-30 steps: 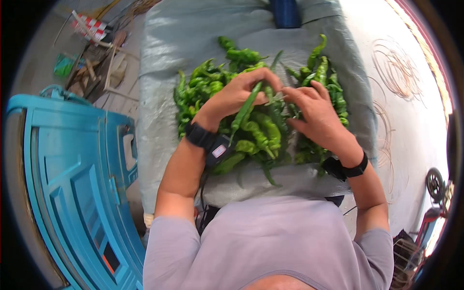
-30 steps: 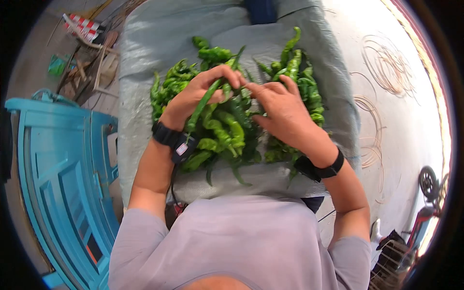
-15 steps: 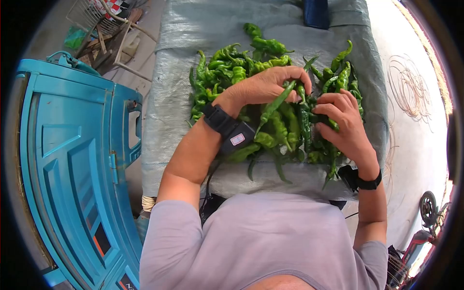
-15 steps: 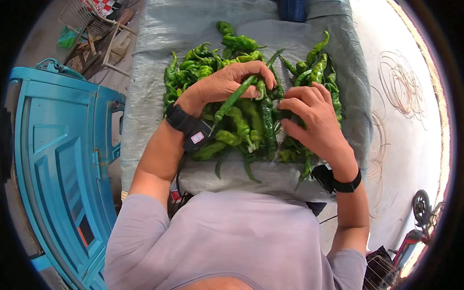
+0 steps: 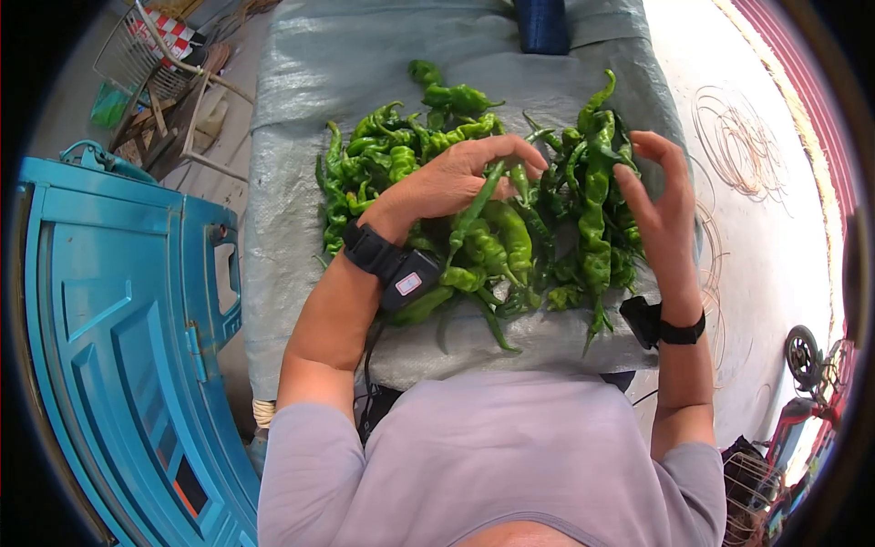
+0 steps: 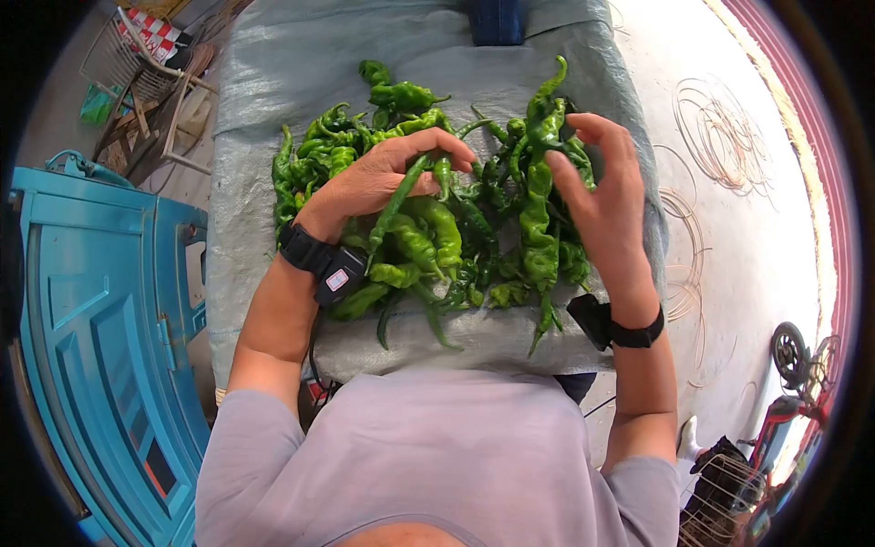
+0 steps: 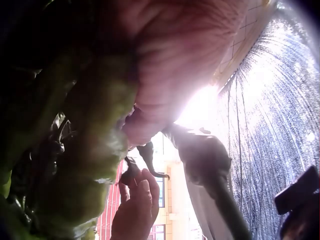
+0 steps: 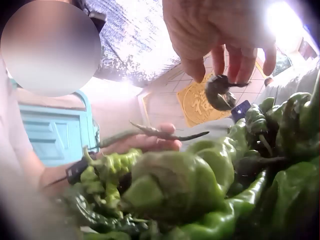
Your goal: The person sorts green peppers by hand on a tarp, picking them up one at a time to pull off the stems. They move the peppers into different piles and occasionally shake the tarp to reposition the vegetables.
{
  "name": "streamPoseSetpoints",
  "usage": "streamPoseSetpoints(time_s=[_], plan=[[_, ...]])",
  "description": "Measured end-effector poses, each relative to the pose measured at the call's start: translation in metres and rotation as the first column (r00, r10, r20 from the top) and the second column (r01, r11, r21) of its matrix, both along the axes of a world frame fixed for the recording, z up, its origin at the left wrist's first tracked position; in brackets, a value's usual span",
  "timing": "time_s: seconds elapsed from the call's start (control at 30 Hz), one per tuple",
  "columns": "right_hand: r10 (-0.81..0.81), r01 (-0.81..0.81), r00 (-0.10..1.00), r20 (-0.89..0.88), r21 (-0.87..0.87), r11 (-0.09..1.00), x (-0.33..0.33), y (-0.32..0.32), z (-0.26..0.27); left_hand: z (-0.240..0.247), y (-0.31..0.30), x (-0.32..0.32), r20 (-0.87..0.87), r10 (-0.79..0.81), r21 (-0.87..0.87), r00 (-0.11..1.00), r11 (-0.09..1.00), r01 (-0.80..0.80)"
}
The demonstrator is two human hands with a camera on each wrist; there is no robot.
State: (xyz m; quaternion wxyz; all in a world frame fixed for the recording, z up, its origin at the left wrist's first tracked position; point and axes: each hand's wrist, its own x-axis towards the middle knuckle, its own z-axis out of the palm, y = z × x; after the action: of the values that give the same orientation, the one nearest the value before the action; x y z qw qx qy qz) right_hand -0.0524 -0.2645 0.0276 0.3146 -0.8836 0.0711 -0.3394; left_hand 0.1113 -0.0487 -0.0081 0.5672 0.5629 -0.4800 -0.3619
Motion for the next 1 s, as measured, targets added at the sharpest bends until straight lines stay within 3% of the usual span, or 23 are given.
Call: streamPoseSetpoints(time_s=[0.03,0.2,0.3,0.33,0.4,0.5,0.6,0.63,0.73,0.77,0.87,1.0], plan=[[0.032,-0.032,0.999,-0.001,-0.099,0.995,0.000,0.001,-0.002,0.001,0.000,0.000,0.035,0.006,0.019,0.999,1.000,-0.006],[0.380,-0.411,0.891,-0.248,-0.086,0.908,0.002,0.040,0.004,-0.003,-0.001,-0.002,0.130,0.067,0.060,0.989,0.995,-0.076],[0.486,-0.518,0.854,-0.186,-0.208,0.830,0.010,0.047,-0.015,0.002,-0.001,-0.002,0.250,0.045,0.074,0.967,0.995,-0.066],[0.524,-0.553,0.833,-0.178,-0.237,0.799,0.011,0.047,-0.018,0.003,-0.001,-0.002,0.202,0.038,0.095,0.979,0.994,-0.058],[0.468,-0.484,0.875,-0.123,-0.230,0.844,0.010,0.046,-0.014,0.003,0.000,-0.002,0.102,0.028,0.135,0.994,0.990,-0.042],[0.335,-0.333,0.942,-0.022,-0.197,0.922,0.003,0.036,-0.005,-0.006,-0.003,0.001,0.033,0.018,-0.022,0.999,1.000,-0.018],[0.261,-0.262,0.965,0.010,0.037,0.964,-0.006,0.028,0.001,0.003,0.000,-0.004,0.039,0.089,0.101,0.995,0.991,-0.092],[0.235,-0.235,0.972,0.012,0.029,0.972,-0.008,0.025,0.003,0.003,-0.001,-0.005,0.130,0.127,0.100,0.983,0.985,-0.141],[0.152,-0.151,0.988,0.004,-0.089,0.985,-0.010,0.011,0.003,-0.006,-0.002,0.001,0.398,0.216,0.007,0.892,0.971,-0.238],[0.093,-0.100,0.992,-0.088,-0.073,0.992,-0.011,0.006,0.001,-0.009,-0.001,0.003,0.342,0.223,0.003,0.913,0.971,-0.238],[-0.037,0.001,0.991,-0.126,-0.277,0.961,-0.011,0.000,-0.007,-0.006,-0.001,0.000,0.127,0.311,-0.018,0.942,0.950,-0.312],[0.028,-0.102,0.984,-0.178,-0.419,0.902,-0.010,0.013,-0.008,-0.012,-0.004,0.005,0.215,0.337,-0.074,0.917,0.942,-0.328]])
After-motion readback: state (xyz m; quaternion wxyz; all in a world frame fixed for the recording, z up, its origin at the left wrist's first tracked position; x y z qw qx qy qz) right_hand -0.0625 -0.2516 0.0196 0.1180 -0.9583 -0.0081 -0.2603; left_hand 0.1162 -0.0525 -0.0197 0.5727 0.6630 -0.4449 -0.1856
